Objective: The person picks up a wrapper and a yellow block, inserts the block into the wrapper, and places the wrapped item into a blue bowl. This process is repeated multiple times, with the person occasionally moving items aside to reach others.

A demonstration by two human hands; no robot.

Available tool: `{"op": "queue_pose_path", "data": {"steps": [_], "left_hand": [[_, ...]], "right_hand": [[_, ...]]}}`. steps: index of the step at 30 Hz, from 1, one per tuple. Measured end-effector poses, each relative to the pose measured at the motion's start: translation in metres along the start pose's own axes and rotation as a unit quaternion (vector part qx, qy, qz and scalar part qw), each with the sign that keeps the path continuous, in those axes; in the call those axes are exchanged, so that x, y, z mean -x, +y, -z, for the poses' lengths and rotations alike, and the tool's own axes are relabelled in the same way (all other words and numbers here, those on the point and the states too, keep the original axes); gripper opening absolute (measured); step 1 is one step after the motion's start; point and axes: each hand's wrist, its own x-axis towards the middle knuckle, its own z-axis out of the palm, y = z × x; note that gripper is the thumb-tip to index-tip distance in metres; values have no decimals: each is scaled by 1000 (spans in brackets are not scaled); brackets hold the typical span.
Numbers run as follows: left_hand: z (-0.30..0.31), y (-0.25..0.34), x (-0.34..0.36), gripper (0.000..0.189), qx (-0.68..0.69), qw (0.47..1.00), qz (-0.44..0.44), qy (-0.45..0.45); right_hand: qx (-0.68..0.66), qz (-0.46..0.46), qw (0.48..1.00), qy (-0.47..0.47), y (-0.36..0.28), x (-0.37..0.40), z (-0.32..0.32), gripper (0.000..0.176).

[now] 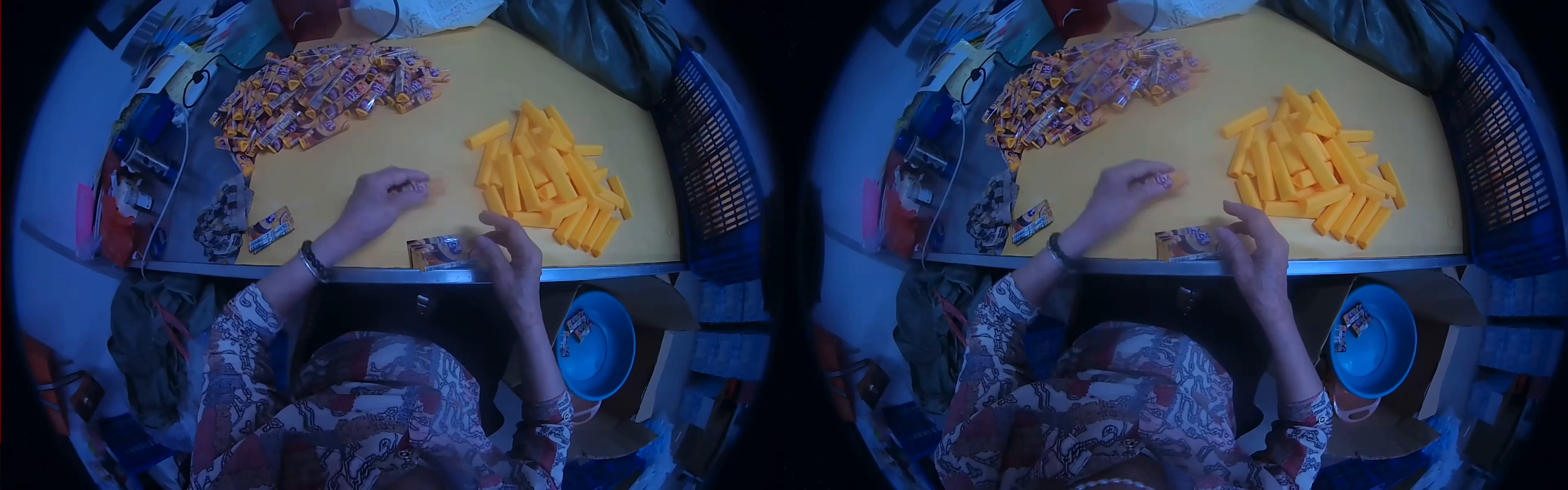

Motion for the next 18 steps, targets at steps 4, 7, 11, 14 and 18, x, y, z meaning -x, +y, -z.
{"op": "queue_pose_path", "data": {"steps": [4,7,11,14,18], "left_hand": [[35,-24,-48,31,-212,968,-69,114],[47,-23,-70,31,-349,898,-166,211],[19,4,-31,28,-330,918,-191,114],[-8,22,1,26,-243,961,-97,-86],[-33,31,17,27,-273,945,-107,-147]], "right_hand": [[77,35,996,-20,0,2,3,24],[82,59,995,-8,-4,1,3,21],[152,88,983,55,7,-4,13,18],[277,144,945,99,6,-21,23,17],[423,185,884,68,9,-30,25,22]]}}
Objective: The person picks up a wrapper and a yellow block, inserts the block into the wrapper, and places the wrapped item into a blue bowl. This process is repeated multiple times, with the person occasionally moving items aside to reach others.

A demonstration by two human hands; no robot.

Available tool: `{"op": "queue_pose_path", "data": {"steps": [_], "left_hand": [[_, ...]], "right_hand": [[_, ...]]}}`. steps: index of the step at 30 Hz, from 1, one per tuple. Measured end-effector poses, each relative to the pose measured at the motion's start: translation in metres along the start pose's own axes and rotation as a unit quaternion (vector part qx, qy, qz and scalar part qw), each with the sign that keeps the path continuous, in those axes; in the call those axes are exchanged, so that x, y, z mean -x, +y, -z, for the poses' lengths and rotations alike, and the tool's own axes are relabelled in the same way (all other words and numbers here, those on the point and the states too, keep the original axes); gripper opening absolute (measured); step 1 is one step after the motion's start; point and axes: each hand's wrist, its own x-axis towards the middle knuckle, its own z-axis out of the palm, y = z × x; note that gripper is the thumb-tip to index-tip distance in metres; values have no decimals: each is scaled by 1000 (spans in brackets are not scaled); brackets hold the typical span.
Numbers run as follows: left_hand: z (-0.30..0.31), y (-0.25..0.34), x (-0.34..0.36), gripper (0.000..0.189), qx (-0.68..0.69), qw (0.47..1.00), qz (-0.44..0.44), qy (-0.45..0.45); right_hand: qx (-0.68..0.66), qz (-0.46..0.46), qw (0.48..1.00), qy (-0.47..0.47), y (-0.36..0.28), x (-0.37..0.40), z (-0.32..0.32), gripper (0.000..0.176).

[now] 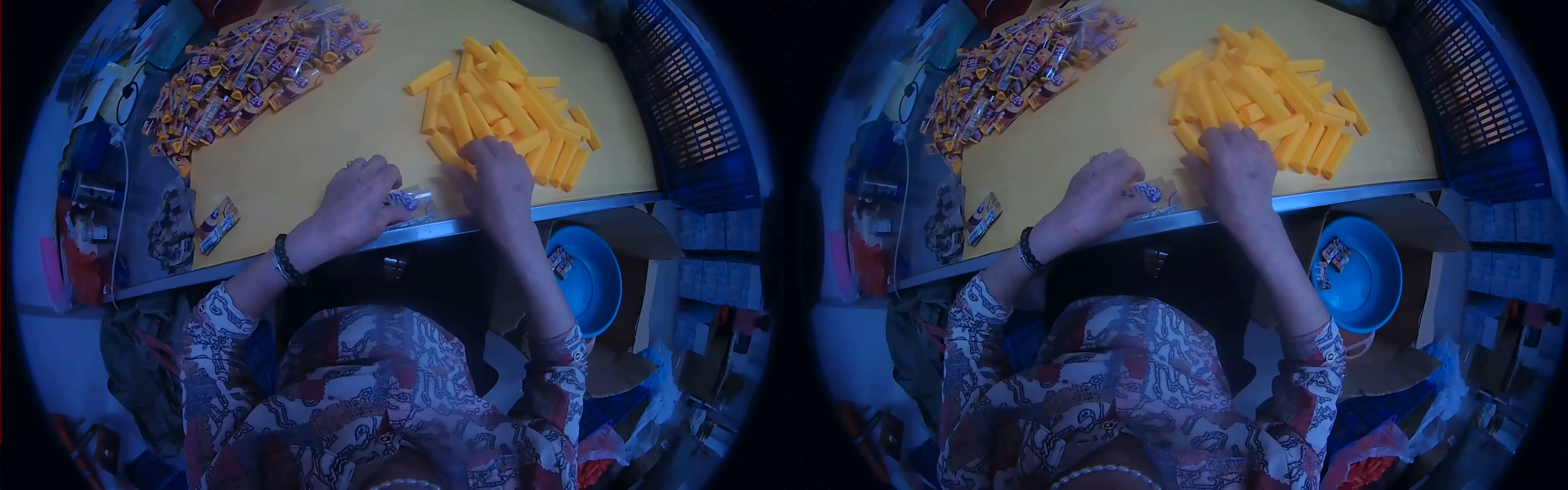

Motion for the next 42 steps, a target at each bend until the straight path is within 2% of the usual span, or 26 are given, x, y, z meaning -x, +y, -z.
{"op": "queue_pose_path", "data": {"steps": [2,5,12,14,15,17,18,20,23,24,26,28,32,34,36,38,39,41,42], "left_hand": [[-2,4,-2,27,-13,1000,6,-12],[-2,6,-6,26,-3,998,55,-39],[-3,6,-13,18,53,992,96,-55],[-4,2,-13,16,67,992,94,-58],[-5,-1,-12,13,52,995,70,-46],[-5,-2,-12,13,36,998,42,-34],[-3,0,-11,13,39,998,49,-14],[-1,3,-9,14,44,998,54,5],[4,7,-10,13,10,997,57,52],[7,8,-11,12,47,995,83,27],[8,5,-12,12,83,991,109,3],[6,-1,-12,14,191,971,143,-12],[13,-1,-10,14,268,948,167,-29],[14,-2,-8,11,423,885,188,-51],[13,-3,-8,10,438,878,186,-45],[13,-7,-5,10,452,872,187,-34],[12,-9,-5,9,448,876,179,-27],[13,-10,-4,9,443,879,174,-18],[14,-10,-4,9,443,880,170,-11]], "right_hand": [[132,-16,988,-75,-4,2,-6,26],[154,-21,985,-72,-5,7,-10,26],[86,-32,995,-44,2,20,-16,22],[-30,-94,995,-16,4,23,-12,23],[-29,-96,995,-16,6,23,-8,23],[-141,-168,974,-48,9,20,3,25],[-139,-170,974,-47,9,18,10,25],[-252,-216,942,-57,7,14,23,28],[-235,-210,945,-86,4,7,33,30],[-234,-209,945,-86,3,7,32,30],[-227,-136,962,-64,2,6,28,31],[-230,-116,964,-63,2,5,24,31],[-257,-110,958,-66,-3,3,21,31],[-250,-108,960,-68,-4,3,21,31],[-244,-105,961,-73,-6,3,24,31],[-203,-33,979,7,-8,4,29,28],[-207,-30,978,5,-7,7,28,28],[-327,-54,940,82,-6,12,26,26],[-329,-54,939,81,-10,14,27,26]]}}
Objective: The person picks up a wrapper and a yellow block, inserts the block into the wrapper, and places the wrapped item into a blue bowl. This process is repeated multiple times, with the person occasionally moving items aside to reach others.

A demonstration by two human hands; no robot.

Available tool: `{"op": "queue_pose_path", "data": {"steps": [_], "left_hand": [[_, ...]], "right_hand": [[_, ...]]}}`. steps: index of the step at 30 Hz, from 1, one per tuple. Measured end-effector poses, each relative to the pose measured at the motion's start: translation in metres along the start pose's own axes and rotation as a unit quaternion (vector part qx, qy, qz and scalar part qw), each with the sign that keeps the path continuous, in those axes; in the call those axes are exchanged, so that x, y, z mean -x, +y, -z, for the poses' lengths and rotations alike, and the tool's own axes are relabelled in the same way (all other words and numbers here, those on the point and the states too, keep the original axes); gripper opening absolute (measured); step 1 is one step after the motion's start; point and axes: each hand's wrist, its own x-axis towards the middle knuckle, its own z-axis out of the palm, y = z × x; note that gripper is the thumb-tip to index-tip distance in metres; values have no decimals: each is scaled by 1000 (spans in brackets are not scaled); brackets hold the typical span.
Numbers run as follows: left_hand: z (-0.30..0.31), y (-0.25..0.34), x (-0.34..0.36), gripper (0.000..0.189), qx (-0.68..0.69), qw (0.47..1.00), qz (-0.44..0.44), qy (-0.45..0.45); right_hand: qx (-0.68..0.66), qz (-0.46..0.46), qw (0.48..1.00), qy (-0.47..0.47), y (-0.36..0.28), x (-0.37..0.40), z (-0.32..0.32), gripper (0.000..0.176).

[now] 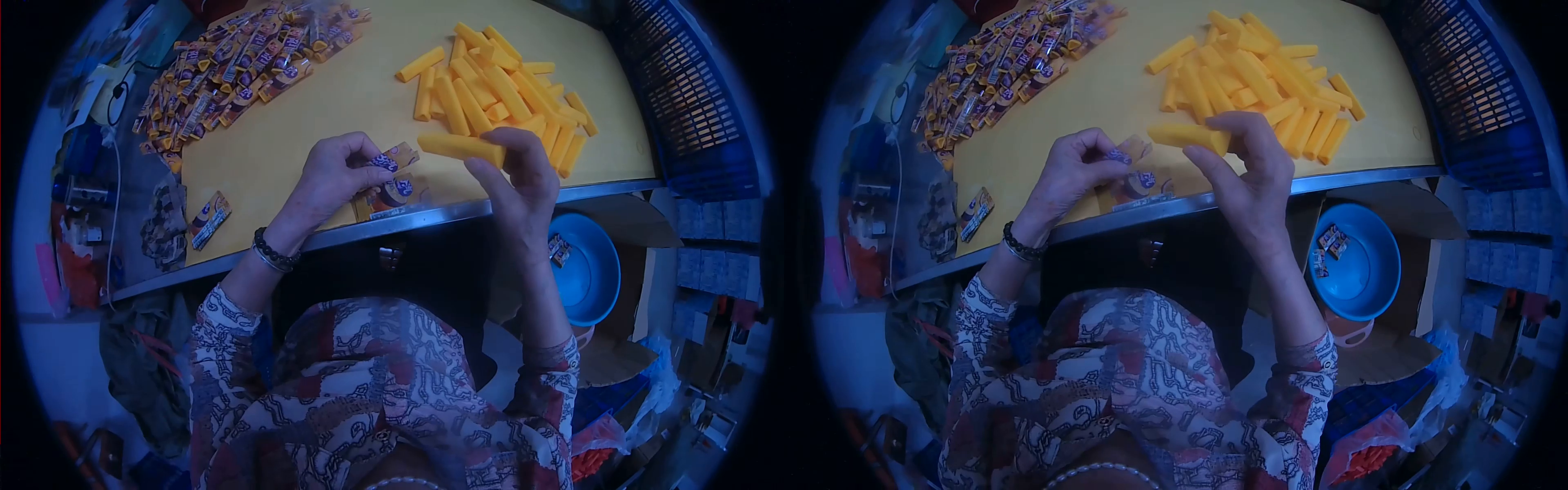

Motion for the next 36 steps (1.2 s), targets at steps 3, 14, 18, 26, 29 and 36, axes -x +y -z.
{"op": "queue_pose_path", "data": {"steps": [3,14,18,26,29,36], "left_hand": [[-3,3,1,9,-5,1000,-23,4],[-18,3,5,16,-47,994,-96,12],[-21,-2,6,26,25,998,-42,-33],[-31,3,9,28,71,996,-50,-25],[-35,6,8,30,60,994,-77,-41],[-42,-2,9,30,174,983,-62,-17]], "right_hand": [[-63,-27,997,42,-7,5,-3,25],[-135,-99,986,-16,-7,8,3,30],[-195,-173,965,-20,-1,5,3,31],[-143,-173,971,-80,7,2,1,32],[-65,-99,993,-22,-2,7,-13,29],[38,-18,998,-51,-11,10,-16,25]]}}
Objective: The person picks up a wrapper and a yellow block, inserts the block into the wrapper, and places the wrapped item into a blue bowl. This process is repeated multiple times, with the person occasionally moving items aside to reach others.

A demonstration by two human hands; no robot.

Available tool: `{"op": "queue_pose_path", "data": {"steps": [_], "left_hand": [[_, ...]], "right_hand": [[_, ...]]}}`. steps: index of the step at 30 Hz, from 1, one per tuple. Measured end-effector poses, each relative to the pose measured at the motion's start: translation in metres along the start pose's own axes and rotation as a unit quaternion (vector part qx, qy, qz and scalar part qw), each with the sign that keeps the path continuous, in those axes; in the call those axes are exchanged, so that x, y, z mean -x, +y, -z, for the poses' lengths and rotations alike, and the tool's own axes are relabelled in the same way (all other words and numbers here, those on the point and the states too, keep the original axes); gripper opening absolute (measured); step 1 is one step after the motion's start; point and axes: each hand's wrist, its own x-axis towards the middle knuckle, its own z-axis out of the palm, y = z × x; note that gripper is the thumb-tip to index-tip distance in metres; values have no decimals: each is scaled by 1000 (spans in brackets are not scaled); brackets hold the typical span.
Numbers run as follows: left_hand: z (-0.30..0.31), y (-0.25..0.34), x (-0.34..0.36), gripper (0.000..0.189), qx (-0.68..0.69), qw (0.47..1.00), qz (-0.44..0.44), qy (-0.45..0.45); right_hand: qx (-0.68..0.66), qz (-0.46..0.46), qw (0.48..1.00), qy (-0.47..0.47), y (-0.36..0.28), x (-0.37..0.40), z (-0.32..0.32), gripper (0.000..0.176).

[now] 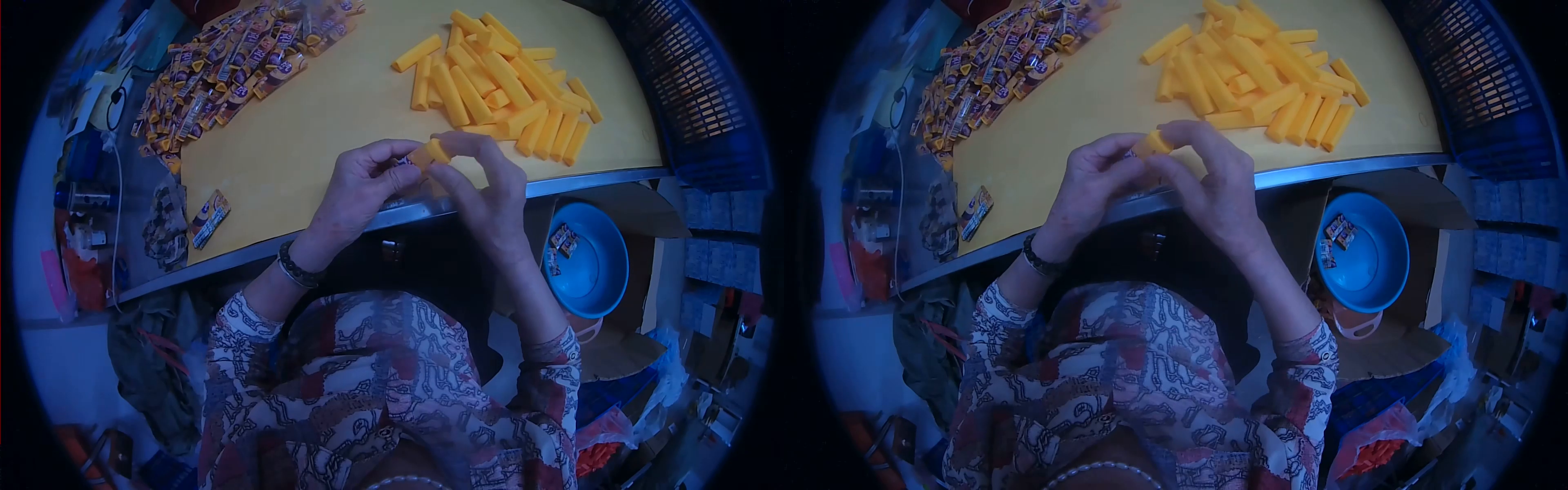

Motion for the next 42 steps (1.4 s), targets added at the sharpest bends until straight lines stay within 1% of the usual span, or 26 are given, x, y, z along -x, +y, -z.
{"op": "queue_pose_path", "data": {"steps": [2,6,10,12,15,17,19,20,21,22,23,24,25,26,27,28,29,31,32,34,35,36,37,39,41,42], "left_hand": [[0,-1,1,30,11,1000,-1,2],[0,-5,3,30,57,998,9,1],[-2,-5,3,29,79,997,17,-1],[-2,-5,2,29,69,997,15,-2],[0,-1,3,29,49,999,20,10],[6,3,1,29,36,999,23,22],[22,8,-3,31,-61,996,9,61],[35,9,-8,31,-61,996,7,62],[52,7,-14,33,-175,981,-31,81],[69,6,-22,34,-287,950,-68,101],[85,7,-30,34,-289,949,-71,106],[101,10,-38,35,-362,917,-94,137],[113,13,-44,37,-433,878,-115,169],[123,16,-52,37,-437,874,-118,177],[129,22,-58,36,-542,794,-185,205],[135,26,-60,36,-635,697,-244,227],[138,26,-60,36,-637,693,-244,231],[124,25,-57,32,-656,642,-313,245],[115,20,-51,32,-655,645,-310,242],[89,9,-37,27,-562,786,-230,119],[74,6,-31,27,-556,792,-226,113],[60,6,-23,27,-561,807,-174,59],[49,4,-17,27,-563,817,-122,4],[37,0,-12,28,-577,808,-116,-17],[31,2,-13,29,-593,797,-111,-34],[30,3,-14,29,-584,805,-86,-52]], "right_hand": [[9,69,998,6,4,2,-8,22],[3,81,996,21,8,5,-14,19],[-5,60,998,22,7,7,-15,15],[-7,55,998,24,9,6,-15,13],[-9,90,996,24,11,4,-13,17],[-24,-15,1000,13,7,2,-6,22],[17,-12,999,31,15,-5,-1,25],[57,-13,997,48,20,-9,2,28],[56,-9,997,49,27,-13,4,28],[124,-4,990,62,34,-19,6,25],[190,2,979,75,41,-23,7,23],[186,8,980,75,47,-27,9,23],[266,22,961,72,53,-31,12,24],[344,38,935,71,57,-36,12,24],[339,46,937,73,58,-39,11,24],[401,17,915,44,58,-40,10,26],[461,-13,887,16,57,-42,8,27],[471,-25,882,5,58,-47,7,28],[484,-42,874,-10,58,-45,7,29],[491,-47,869,-29,58,-45,8,29],[497,-48,865,-41,58,-45,9,30],[501,-55,863,-49,60,-44,11,30],[475,-42,878,-30,63,-44,12,28],[452,-32,891,-11,63,-39,16,27],[298,-10,951,80,62,-36,21,26],[300,-12,951,78,57,-33,25,26]]}}
